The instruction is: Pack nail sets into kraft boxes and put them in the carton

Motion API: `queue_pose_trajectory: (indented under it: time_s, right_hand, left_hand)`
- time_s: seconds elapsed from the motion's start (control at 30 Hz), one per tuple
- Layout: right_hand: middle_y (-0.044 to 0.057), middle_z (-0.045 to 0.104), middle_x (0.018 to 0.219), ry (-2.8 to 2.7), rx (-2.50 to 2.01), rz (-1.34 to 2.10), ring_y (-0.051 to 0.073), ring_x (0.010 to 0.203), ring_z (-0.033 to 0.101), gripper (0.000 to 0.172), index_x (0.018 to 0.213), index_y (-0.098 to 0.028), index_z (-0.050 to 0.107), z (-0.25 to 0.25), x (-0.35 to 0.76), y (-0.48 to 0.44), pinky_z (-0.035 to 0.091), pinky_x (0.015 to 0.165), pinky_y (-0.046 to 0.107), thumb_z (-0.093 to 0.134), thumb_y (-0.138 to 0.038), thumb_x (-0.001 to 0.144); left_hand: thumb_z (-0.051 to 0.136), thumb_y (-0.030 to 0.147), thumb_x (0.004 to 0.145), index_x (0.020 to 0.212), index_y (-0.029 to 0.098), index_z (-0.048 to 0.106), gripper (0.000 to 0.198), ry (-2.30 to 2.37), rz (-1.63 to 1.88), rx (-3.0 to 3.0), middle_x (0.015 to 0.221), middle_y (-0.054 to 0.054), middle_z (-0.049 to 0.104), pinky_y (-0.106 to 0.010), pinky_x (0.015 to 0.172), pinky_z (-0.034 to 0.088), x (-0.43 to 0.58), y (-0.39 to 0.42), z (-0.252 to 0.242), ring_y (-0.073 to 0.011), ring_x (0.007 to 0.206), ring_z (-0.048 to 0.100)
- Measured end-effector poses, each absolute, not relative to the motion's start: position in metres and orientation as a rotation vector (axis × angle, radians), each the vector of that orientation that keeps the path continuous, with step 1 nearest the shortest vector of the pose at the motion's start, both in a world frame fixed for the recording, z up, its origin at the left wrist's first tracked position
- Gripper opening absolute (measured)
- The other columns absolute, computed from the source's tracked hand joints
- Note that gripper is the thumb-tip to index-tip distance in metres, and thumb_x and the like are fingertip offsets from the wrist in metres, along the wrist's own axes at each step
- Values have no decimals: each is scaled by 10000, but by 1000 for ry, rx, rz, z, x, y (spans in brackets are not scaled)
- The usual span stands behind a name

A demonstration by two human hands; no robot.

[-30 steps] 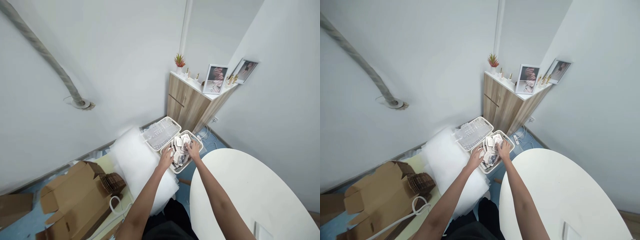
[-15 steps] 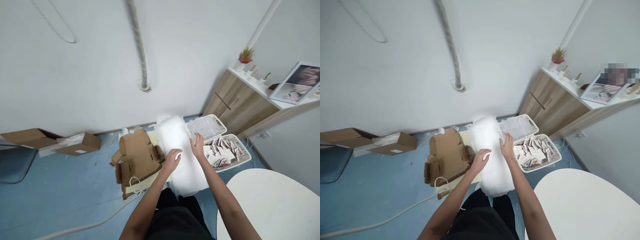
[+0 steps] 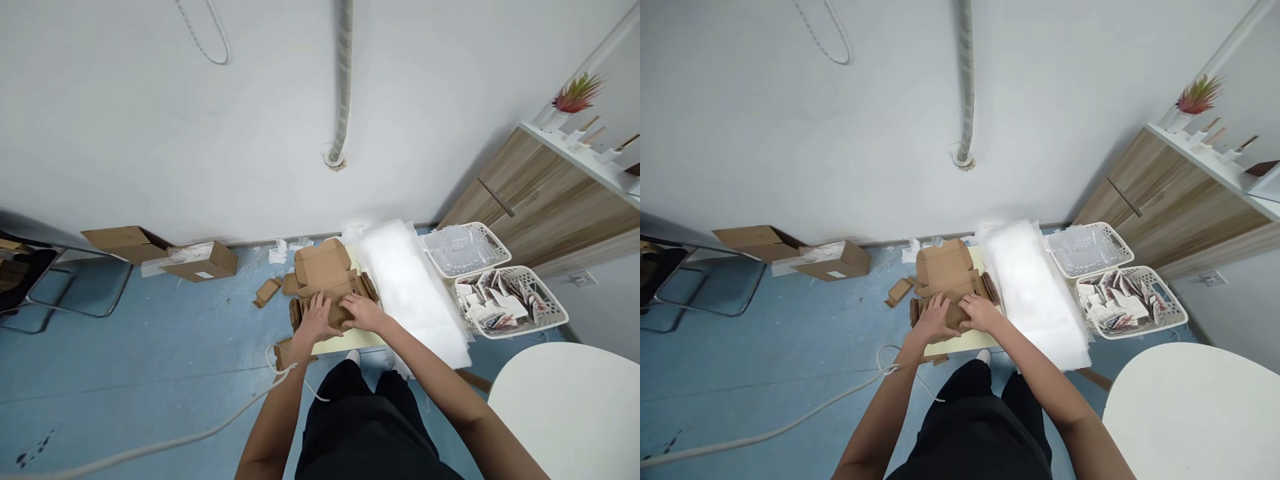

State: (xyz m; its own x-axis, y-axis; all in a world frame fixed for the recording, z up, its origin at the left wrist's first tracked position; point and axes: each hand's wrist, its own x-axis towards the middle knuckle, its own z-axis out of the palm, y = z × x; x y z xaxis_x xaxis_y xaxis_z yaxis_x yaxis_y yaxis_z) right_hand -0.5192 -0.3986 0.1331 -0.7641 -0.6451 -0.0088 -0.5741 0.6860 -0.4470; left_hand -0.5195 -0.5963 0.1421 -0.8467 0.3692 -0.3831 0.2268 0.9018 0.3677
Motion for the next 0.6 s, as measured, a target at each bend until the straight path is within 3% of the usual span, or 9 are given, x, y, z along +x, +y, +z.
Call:
queue_pose_trajectory:
  time_s: [0.13,0.23,0.33,0.47,0.6]
  right_hand:
    - [114,626,1081,2659,-890,-552,277,1025,589,598,1115,-156,658,124,-528,-402,470,880,379,859,-403,609]
    - [109,646,1093,2639,-832,-488,286,1011,609,586,1107,-177,686,127,-535,-401,482,829,355,869,-352,579]
    - [84,678,1086,2649,-781,-443,266,968,635,390,1038,-216,723,132,-541,-400,480,783,331,799,-261,658]
    - [43,724,869,2710,-750,-465,208,846,659,117,854,-242,746,143,-541,-395,459,775,299,652,-192,804]
    - [51,718,757,2855,-843,-492,198,775,650,188,849,-211,724,171,-531,-390,451,875,345,557,-260,919]
  left_hand:
    - [838,491,531,1201,216,508,796,2586,465,492,1480,-194,356,-561,1081,300,-526,-607,141,-404,1354,352]
    - [752,440,669,1110,215,590,521,2562,509,561,1452,-159,425,-508,1061,354,-531,-613,146,-369,1325,414]
    - [581,301,806,876,226,661,131,2477,587,690,1277,-104,604,-396,996,422,-534,-613,158,-292,1218,538]
    - [441,205,845,722,221,636,232,2456,609,774,865,-57,706,-298,776,468,-533,-609,183,-218,852,659]
    - [452,227,834,813,231,640,190,2612,586,732,835,-40,707,-289,719,463,-528,-610,216,-217,801,651]
